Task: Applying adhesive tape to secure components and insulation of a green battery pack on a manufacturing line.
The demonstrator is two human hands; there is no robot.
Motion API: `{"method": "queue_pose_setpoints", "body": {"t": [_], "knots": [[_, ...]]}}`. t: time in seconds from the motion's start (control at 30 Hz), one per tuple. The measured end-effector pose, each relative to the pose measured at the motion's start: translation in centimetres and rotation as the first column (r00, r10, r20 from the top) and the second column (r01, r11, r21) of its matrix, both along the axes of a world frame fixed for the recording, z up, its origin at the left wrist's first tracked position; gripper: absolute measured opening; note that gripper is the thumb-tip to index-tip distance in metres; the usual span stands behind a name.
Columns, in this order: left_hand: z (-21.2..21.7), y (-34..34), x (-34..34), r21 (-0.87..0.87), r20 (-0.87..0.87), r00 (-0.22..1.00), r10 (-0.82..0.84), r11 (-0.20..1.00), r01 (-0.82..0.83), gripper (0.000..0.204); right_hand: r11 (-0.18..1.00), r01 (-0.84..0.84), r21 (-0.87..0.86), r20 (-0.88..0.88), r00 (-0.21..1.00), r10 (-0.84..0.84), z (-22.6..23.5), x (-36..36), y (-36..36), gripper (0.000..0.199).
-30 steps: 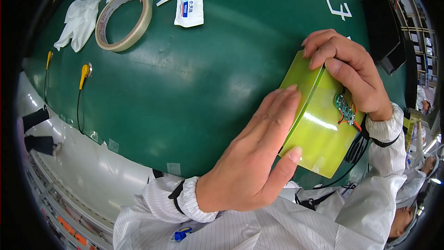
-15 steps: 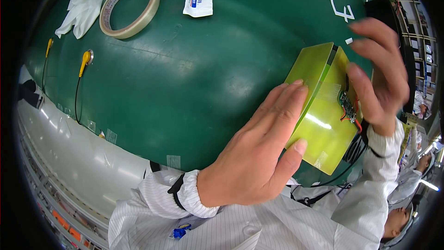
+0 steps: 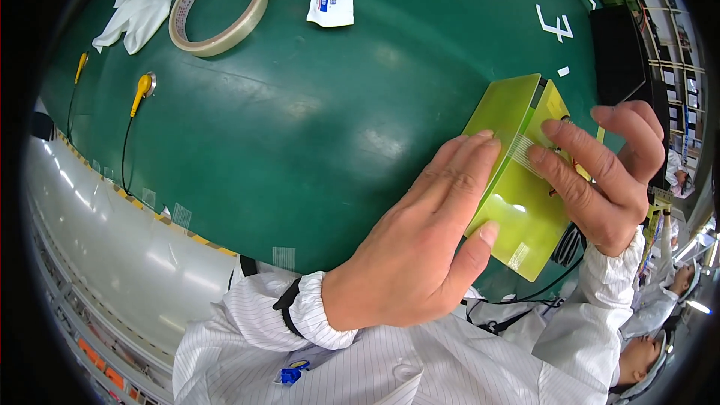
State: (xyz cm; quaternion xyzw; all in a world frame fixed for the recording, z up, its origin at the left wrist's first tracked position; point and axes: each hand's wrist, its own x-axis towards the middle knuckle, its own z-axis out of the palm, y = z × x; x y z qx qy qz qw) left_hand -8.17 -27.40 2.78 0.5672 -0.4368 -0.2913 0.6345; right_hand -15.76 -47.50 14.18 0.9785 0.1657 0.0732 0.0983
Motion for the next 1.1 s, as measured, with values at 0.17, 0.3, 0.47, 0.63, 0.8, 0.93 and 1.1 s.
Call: {"method": "queue_pose_setpoints", "body": {"t": [0.17, 0.3, 0.47, 0.63, 0.8, 0.93, 1.1], "knots": [[-0.1, 0.1, 0.0, -0.001, 0.005, 1.000, 0.010, 1.000, -0.010, 0.061, 1.000, -0.027, -0.005, 0.034, 0.999, 0.027, -0.3, -0.1, 0.1, 0.039], [-0.1, -0.1, -0.1, -0.005, 0.003, 1.000, 0.008, 1.000, -0.008, 0.061, 0.999, -0.014, -0.053, 0.028, 0.999, 0.016, -0.2, -0.5, 0.6, 0.039], [0.0, -0.1, 0.0, -0.007, -0.016, 1.000, 0.011, 1.000, -0.011, 0.059, 1.000, 0.001, -0.018, 0.012, 1.000, -0.001, -0.2, -0.5, 0.9, 0.039], [0.0, 0.2, 0.1, 0.007, -0.023, 1.000, 0.010, 1.000, -0.009, 0.058, 1.000, -0.001, 0.014, -0.012, 1.000, 0.002, -0.4, -0.3, 0.9, 0.037], [0.2, 0.0, 0.2, 0.008, -0.040, 0.999, -0.012, 1.000, 0.012, 0.059, 0.999, 0.044, 0.019, -0.056, 0.997, -0.043, 0.3, -0.7, 0.8, 0.038], [0.2, 0.1, 0.2, 0.023, -0.043, 0.999, -0.013, 1.000, 0.014, 0.059, 0.995, 0.100, 0.027, -0.059, 0.993, -0.098, 0.0, -2.0, 0.4, 0.040], [-0.1, 0.0, 0.2, -0.015, -0.051, 0.999, -0.008, 1.000, 0.007, 0.059, 0.990, 0.093, 0.104, 0.016, 0.995, -0.095, 0.6, -1.8, 0.2, 0.029]]}}
